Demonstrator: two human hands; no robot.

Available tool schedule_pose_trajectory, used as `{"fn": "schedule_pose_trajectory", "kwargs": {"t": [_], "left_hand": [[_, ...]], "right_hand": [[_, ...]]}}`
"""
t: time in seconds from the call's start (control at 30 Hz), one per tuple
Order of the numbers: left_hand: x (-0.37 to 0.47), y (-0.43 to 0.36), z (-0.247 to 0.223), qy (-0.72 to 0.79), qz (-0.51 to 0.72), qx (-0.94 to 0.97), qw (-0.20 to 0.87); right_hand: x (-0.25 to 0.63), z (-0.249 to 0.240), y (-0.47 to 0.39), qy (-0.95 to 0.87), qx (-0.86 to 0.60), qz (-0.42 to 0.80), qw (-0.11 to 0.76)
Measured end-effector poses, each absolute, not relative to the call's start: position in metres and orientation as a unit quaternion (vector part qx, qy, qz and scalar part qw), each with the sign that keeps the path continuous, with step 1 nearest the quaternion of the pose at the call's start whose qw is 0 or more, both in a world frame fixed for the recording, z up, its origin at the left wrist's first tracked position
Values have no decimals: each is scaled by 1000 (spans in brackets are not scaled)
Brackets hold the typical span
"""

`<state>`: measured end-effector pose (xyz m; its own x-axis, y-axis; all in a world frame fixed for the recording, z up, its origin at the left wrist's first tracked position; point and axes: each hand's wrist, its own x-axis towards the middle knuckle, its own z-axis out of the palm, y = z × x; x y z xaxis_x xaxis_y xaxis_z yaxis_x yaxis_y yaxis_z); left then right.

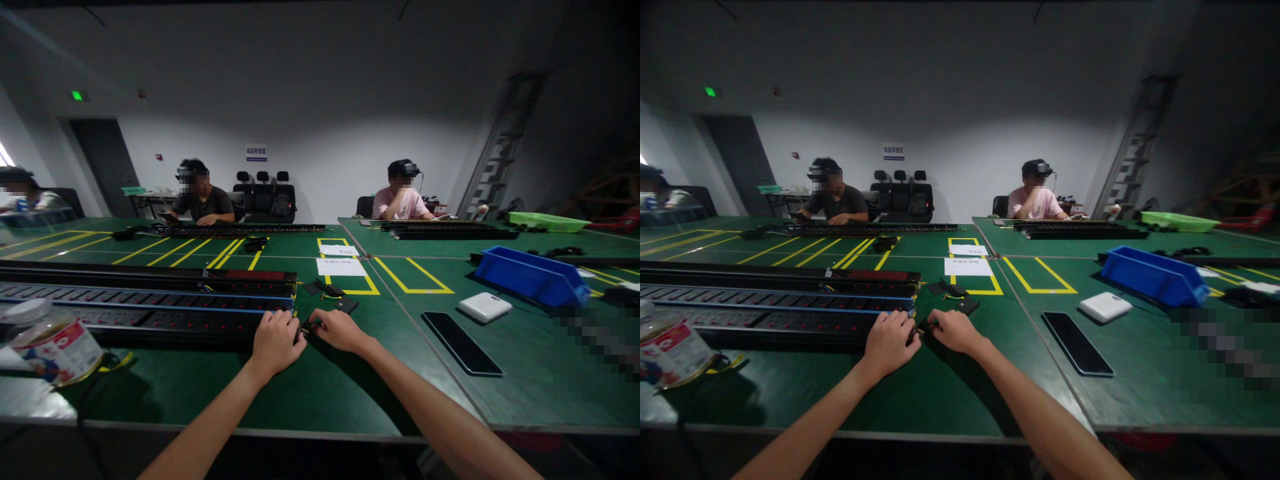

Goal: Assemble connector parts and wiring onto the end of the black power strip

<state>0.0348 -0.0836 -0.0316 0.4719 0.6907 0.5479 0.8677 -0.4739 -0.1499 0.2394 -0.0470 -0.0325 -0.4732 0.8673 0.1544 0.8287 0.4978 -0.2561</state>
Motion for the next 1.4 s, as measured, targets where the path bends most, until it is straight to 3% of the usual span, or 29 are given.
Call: {"fn": "schedule_pose_trajectory", "kwargs": {"t": [1.4], "left_hand": [[35,-84,-31,-467,-221,-834,195]], "right_hand": [[239,-33,-47,-854,-499,72,129]]}}
